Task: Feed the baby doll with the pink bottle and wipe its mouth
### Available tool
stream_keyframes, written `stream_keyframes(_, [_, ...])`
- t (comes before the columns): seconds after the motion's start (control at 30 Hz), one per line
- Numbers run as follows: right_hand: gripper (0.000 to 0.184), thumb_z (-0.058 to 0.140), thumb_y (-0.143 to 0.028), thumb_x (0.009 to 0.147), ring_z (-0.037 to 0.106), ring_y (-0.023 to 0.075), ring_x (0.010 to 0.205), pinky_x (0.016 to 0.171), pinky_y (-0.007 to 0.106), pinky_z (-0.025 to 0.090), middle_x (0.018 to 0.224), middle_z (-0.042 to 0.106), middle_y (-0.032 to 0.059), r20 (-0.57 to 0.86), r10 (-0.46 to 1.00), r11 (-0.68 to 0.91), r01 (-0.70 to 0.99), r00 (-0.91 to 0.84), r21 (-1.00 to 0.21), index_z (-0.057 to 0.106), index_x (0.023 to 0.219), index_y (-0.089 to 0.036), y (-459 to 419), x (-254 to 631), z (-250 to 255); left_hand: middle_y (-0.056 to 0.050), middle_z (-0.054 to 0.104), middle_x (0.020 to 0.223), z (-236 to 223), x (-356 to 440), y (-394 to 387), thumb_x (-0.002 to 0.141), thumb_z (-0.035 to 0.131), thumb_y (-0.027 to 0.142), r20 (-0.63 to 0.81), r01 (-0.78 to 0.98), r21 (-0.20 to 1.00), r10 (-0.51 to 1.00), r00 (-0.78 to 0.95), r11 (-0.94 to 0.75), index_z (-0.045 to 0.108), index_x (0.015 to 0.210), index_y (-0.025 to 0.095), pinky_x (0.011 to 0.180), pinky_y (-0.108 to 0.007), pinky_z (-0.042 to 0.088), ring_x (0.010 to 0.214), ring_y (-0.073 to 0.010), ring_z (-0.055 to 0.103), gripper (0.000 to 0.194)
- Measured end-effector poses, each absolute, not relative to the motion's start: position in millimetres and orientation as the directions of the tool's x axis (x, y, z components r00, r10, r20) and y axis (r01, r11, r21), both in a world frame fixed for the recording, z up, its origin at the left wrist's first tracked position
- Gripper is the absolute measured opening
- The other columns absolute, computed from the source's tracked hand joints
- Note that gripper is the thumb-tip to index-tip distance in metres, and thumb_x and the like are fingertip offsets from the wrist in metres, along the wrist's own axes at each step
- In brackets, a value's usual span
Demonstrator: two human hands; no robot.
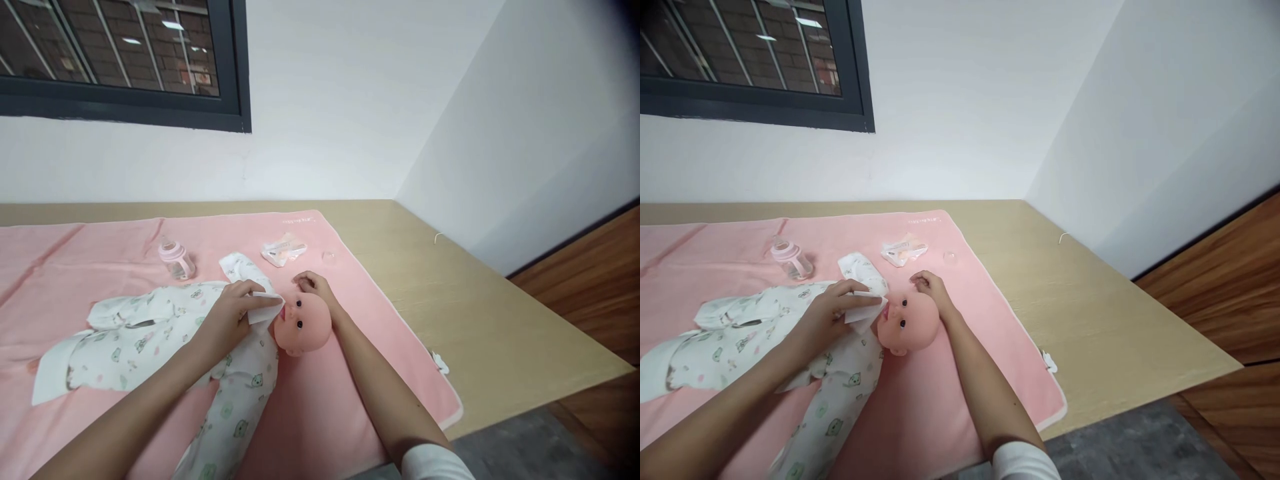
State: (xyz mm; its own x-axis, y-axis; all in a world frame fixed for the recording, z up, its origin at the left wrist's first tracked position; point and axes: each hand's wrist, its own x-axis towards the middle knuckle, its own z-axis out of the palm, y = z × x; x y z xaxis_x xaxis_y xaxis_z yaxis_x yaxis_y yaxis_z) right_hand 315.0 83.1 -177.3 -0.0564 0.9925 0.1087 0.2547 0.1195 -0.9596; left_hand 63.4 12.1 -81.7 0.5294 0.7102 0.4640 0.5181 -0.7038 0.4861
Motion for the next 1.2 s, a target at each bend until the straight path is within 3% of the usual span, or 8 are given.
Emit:
stream_keyframes(0.1, [0.02, 0.056, -0.027, 0.076, 0.063, 0.0171, 0.084, 0.081, 0.033, 0.048, 0.094, 0.069, 0.0075, 0.203, 0.979, 0.205, 0.172, -0.028, -0.964, 0.066, 0.09, -0.017, 77, 316, -151, -0.003, 0.064, 0.097, -74, 58, 11, 0.073, 0.042, -0.004, 0.483, 0.518, 0.507, 0.725, 0.492, -0.689, 0.074, 0.103, 0.029, 0.075, -0.029, 0.046, 0.09, -0.0181, 0.059, 0.055])
stream_keyframes(0.2, [0.018, 0.058, -0.031, 0.082, 0.063, 0.0177, 0.096, 0.09, 0.035, 0.048, 0.104, 0.067, 0.0072, 0.391, 0.918, 0.397, 0.166, -0.068, -0.903, 0.067, 0.095, -0.02, 55, 306, -104, -0.004, 0.062, 0.107, -66, 53, 11, 0.077, 0.045, 0.001, 0.499, 0.518, 0.523, 0.736, 0.458, -0.677, 0.074, 0.096, 0.028, 0.083, -0.033, 0.048, 0.098, -0.0198, 0.059, 0.044])
stream_keyframes(0.4, [0.021, 0.062, -0.031, 0.089, 0.056, 0.0192, 0.119, 0.102, 0.039, 0.047, 0.122, 0.064, 0.003, 0.535, 0.68, 0.722, 0.326, -0.502, -0.611, 0.067, 0.109, -0.031, 4, 260, -38, -0.005, 0.055, 0.13, -55, 45, 10, 0.085, 0.051, 0.012, 0.512, 0.54, 0.5, 0.734, 0.446, -0.677, 0.075, 0.094, 0.027, 0.098, -0.043, 0.044, 0.118, -0.0263, 0.053, 0.03])
stream_keyframes(0.5, [0.014, 0.062, -0.031, 0.09, 0.057, 0.0189, 0.115, 0.102, 0.04, 0.047, 0.119, 0.065, 0.0031, 0.586, 0.646, 0.763, 0.427, -0.489, -0.485, 0.068, 0.102, -0.03, -1, 248, -37, -0.005, 0.055, 0.132, -52, 42, 8, 0.088, 0.051, 0.017, 0.511, 0.55, 0.49, 0.734, 0.448, -0.676, 0.075, 0.096, 0.028, 0.098, -0.047, 0.044, 0.119, -0.0275, 0.053, 0.028])
stream_keyframes(0.6, [0.007, 0.062, -0.032, 0.089, 0.059, 0.0191, 0.111, 0.101, 0.041, 0.047, 0.116, 0.066, 0.0039, 0.607, 0.645, 0.761, 0.471, -0.465, -0.447, 0.068, 0.092, -0.028, 3, 248, -42, -0.004, 0.055, 0.132, -49, 39, 7, 0.089, 0.05, 0.018, 0.491, 0.556, 0.503, 0.748, 0.447, -0.662, 0.075, 0.096, 0.029, 0.099, -0.047, 0.044, 0.12, -0.0275, 0.052, 0.028])
stream_keyframes(0.77, [0.006, 0.063, -0.029, 0.088, 0.059, 0.0207, 0.111, 0.095, 0.04, 0.049, 0.113, 0.068, 0.004, 0.587, 0.706, 0.705, 0.478, -0.397, -0.524, 0.067, 0.083, -0.026, 6, 250, -42, -0.004, 0.055, 0.133, -45, 36, 8, 0.091, 0.049, 0.021, 0.517, 0.551, 0.507, 0.745, 0.422, -0.663, 0.075, 0.1, 0.029, 0.1, -0.043, 0.046, 0.12, -0.0253, 0.053, 0.028])
stream_keyframes(1.0, [0.023, 0.072, -0.041, 0.078, 0.065, 0.0204, 0.1, 0.094, 0.039, 0.05, 0.099, 0.071, 0.0057, 0.434, 0.9, 0.43, 0.271, -0.047, -0.861, 0.062, 0.074, -0.021, 20, 269, -37, -0.004, 0.056, 0.134, -31, 4, 27, 0.092, 0.054, 0.043, 0.499, 0.625, 0.576, 0.833, 0.241, -0.526, 0.072, 0.107, 0.027, 0.089, -0.034, 0.052, 0.125, -0.0268, 0.051, 0.028])
stream_keyframes(1.2, [0.039, 0.074, -0.053, 0.068, 0.061, 0.0151, 0.068, 0.066, 0.029, 0.049, 0.073, 0.066, 0.0038, 0.358, 0.927, 0.323, 0.246, 0.113, -0.914, 0.06, 0.078, -0.018, 52, 302, -42, -0.005, 0.061, 0.129, -24, -44, 49, 0.091, 0.057, 0.037, 0.477, 0.58, 0.724, 0.878, -0.03, -0.373, 0.068, 0.113, 0.019, 0.106, -0.041, 0.042, 0.127, -0.0253, 0.05, 0.031])
